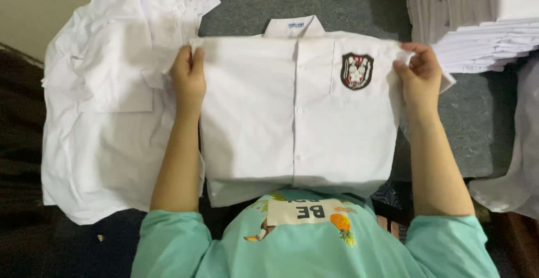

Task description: Folding a white short-sleeved shirt on a flat surface

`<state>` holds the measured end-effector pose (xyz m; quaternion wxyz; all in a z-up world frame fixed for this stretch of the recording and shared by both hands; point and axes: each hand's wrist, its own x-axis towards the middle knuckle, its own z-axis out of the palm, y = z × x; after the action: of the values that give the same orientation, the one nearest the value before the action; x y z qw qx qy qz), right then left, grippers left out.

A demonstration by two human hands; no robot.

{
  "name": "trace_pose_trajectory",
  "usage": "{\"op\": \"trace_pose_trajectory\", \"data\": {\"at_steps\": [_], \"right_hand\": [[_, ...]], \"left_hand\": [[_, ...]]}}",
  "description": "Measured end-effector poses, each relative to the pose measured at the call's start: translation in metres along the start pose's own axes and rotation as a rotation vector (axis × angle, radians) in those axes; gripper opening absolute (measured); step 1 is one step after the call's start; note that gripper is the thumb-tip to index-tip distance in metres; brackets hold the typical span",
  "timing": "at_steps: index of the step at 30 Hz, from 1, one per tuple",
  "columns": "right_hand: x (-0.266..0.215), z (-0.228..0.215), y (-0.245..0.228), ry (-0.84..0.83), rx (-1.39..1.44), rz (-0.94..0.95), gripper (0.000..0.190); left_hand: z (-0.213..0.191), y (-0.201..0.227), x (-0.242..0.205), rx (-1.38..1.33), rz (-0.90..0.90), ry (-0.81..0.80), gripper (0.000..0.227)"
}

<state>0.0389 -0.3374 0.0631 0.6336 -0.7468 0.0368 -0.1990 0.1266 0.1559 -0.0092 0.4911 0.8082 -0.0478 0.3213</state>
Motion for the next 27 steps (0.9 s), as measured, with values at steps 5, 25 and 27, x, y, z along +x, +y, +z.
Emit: {"op": "trace_pose_trajectory", "data": {"at_steps": [5, 25, 27], "right_hand": [[0.074, 0.01, 0.027, 0.007, -0.054, -0.171, 0.035], [-0.081, 0.096, -0.015, -0.592, -0.887, -0.272, 0.057], [-0.093, 0.115, -0.015, -0.877, -1.02, -0.181, 0.061]], "left_hand": [[0.033, -0.012, 0.055, -0.031, 0.034, 0.018, 0.019], [0.046, 0.156, -0.104, 0.325, 0.152, -0.881, 0.071], [0.064, 0.157, -0.112, 0.316, 0.251, -1.019, 0.078]]}}
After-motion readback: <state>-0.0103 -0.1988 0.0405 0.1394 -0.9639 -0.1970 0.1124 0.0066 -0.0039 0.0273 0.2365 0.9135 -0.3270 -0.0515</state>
